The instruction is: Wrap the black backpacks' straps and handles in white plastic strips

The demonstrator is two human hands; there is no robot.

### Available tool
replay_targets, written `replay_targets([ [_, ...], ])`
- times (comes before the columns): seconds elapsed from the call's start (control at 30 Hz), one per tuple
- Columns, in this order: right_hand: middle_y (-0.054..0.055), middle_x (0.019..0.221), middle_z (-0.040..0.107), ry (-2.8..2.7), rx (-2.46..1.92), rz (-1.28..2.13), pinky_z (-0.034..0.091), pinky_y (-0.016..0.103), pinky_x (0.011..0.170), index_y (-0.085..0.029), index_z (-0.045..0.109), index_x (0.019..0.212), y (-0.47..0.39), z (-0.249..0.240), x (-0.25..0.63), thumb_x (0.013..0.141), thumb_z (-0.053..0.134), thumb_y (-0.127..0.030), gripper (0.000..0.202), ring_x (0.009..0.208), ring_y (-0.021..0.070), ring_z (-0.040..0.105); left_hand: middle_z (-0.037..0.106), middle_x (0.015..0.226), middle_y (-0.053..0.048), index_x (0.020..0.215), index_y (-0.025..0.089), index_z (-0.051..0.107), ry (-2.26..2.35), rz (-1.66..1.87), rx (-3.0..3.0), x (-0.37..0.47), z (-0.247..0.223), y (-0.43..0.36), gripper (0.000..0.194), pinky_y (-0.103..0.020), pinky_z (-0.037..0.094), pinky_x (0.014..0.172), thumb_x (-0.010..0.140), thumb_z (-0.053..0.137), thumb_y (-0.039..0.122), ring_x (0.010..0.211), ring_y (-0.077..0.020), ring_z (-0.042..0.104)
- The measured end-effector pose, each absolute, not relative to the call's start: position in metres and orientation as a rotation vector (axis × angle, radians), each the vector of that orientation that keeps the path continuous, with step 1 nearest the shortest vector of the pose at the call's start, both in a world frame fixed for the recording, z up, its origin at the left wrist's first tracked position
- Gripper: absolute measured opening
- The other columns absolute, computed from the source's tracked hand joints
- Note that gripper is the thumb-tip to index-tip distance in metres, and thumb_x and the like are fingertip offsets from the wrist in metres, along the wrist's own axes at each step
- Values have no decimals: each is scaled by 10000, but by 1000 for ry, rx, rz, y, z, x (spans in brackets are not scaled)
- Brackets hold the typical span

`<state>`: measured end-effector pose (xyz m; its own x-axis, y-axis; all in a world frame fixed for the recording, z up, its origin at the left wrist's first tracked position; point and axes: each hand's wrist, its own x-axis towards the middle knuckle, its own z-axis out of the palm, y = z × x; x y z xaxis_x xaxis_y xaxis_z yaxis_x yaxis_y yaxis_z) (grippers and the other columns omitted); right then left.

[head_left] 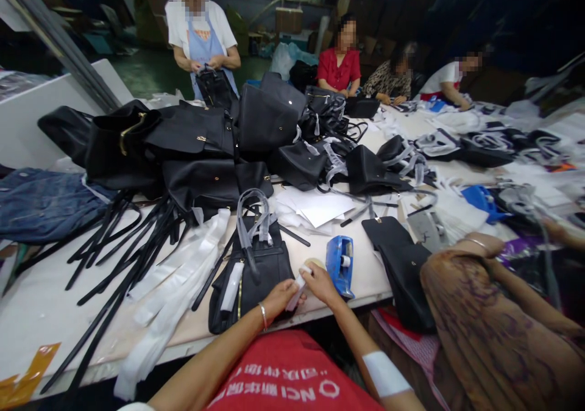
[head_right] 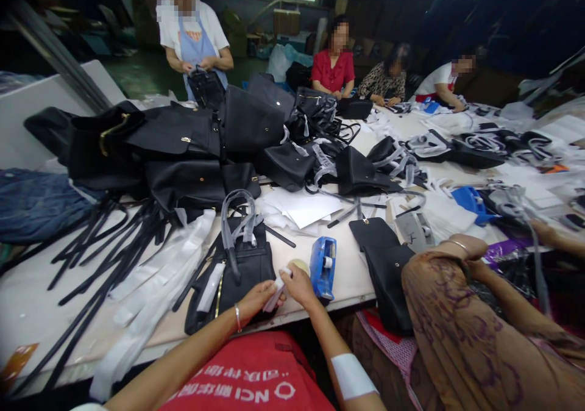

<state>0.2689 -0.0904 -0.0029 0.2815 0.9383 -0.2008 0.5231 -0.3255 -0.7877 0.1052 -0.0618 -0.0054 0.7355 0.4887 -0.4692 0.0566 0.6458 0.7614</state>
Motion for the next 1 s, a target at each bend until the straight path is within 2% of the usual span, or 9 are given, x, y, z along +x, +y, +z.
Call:
replay_targets([
  [0.1,-46,590,500,-1196,-1937,920,329,225,516,-204,511,711,-97,-7,263,829,480,-454,278,543,124,465,671,796,-93,887,102,620,654,233,835,90,-3,-63,506,-228,379,593,752,570,588,637,-129,569],
  [0.27,-7,705,606,-1003,-1899,938,400,247,484,-201,548,997,-122,-13,238,865,384,-444,322,505,137,519,673,854,-120,921,94,641,690,274,754,85,-7,-65,497,-247,401,650,737,616,555,712,-157,589],
  [0.37,24,805,641,-889,-1863,920,457,279,593,-205,578,980,-140,-18,220,828,459,-405,278,618,163,579,668,828,-103,914,93,658,686,312,703,86,-10,-67,480,-244,405,662,722,645,533,709,-151,576],
  [0.47,39,894,635,-885,-1870,870,462,302,721,-201,596,923,-148,-21,207,799,495,-351,219,767,188,593,661,816,-76,921,102,675,682,342,656,84,-8,-68,439,-233,405,658,714,674,490,686,-131,552],
  [0.6,41,895,609,-877,-1955,793,447,302,752,-199,594,865,-147,-23,199,800,464,-316,186,799,189,568,673,902,-92,968,113,682,676,341,605,80,-3,-70,427,-244,423,728,702,704,447,767,-146,575],
  [0.73,41,875,577,-913,-2041,659,438,302,772,-208,560,846,-145,-23,191,813,439,-282,146,818,187,555,691,887,-96,966,127,691,752,316,636,81,-2,-70,458,-267,442,751,658,732,463,784,-165,609],
  [0.87,48,890,552,-1018,-2077,525,438,319,802,-218,526,894,-143,-24,183,832,401,-231,140,865,196,548,699,790,-72,933,132,696,902,316,657,88,-5,-70,465,-262,460,680,598,766,446,675,-146,619],
  [1.0,80,969,539,-1127,-2074,458,440,340,849,-203,518,997,-144,-24,179,831,357,-158,236,950,209,537,690,704,-64,875,110,693,971,347,658,95,-10,-71,425,-252,458,585,572,771,398,589,-144,608],
])
